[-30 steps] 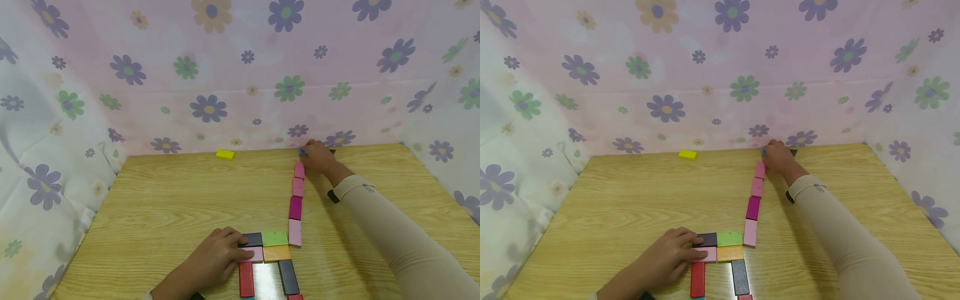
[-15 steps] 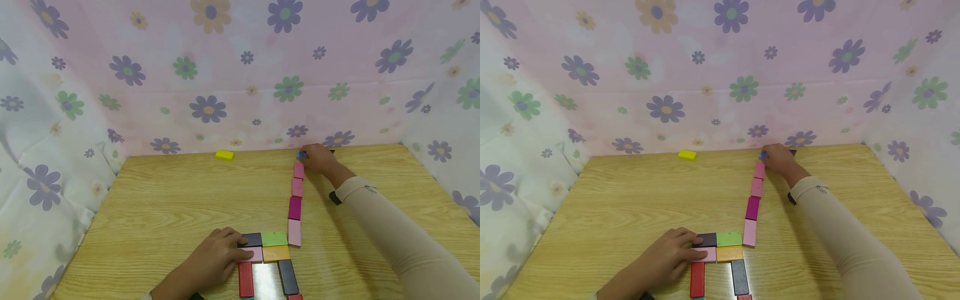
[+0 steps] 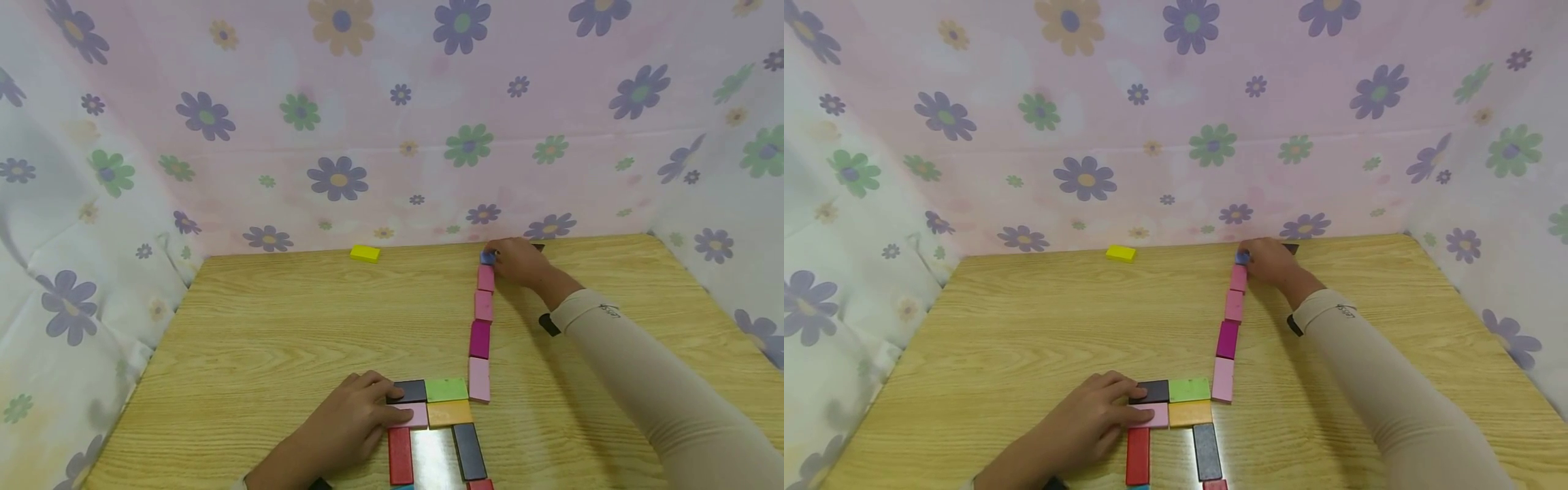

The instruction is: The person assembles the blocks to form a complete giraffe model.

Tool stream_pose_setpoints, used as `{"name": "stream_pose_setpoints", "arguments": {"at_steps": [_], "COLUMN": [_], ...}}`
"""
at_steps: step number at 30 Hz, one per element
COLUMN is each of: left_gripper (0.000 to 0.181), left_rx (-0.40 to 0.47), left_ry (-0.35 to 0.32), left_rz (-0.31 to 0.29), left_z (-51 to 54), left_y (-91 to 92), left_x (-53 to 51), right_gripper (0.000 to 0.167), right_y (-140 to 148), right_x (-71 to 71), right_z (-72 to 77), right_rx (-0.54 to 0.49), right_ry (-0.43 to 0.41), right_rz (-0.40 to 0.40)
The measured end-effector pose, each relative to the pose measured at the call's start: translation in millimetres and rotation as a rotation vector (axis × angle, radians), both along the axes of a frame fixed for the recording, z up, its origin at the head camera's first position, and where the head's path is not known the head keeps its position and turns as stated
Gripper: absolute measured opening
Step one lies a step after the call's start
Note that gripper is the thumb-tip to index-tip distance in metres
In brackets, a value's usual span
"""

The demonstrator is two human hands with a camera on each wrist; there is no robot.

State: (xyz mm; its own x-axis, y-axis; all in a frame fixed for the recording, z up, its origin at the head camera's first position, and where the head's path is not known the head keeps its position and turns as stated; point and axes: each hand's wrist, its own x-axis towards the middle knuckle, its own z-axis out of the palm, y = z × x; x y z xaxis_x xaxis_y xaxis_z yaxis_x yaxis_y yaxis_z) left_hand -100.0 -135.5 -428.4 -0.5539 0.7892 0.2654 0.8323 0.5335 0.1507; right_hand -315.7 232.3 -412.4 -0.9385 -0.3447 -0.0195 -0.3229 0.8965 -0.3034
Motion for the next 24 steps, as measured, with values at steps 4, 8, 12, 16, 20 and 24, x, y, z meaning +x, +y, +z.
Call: {"name": "stream_pose_setpoints", "arguments": {"at_steps": [4, 8, 12, 16, 20, 24], "left_gripper": [0.028, 0.028, 0.028, 0.028, 0.028, 0.027], "left_rx": [-0.006, -0.011, -0.011, -0.01, -0.007, -0.002], "left_ry": [0.001, 0.0, -0.004, -0.008, -0.003, 0.011], "left_rz": [-0.001, -0.002, 0.001, 0.004, 0.002, 0.002], "left_z": [0.3, 0.3, 0.4, 0.8, 0.8, 0.0], "left_y": [0.0, 0.2, 0.4, 0.6, 0.7, 0.8], "left_x": [0.0, 0.1, 0.3, 0.3, 0.4, 0.6], "right_gripper": [0.03, 0.029, 0.029, 0.034, 0.039, 0.041], "right_y": [0, 0, 4, 15, 27, 35], "right_x": [0.8, 1.3, 2.1, 5.3, 10.6, 14.4], "right_z": [1.0, 2.7, 4.7, 7.0, 11.6, 15.9], "right_rx": [0.011, 0.023, 0.008, -0.027, -0.018, 0.004], "right_ry": [0.003, 0.006, 0.006, 0.015, 0.052, 0.092], "right_rz": [0.004, 0.017, 0.027, 0.006, -0.008, -0.009]}}
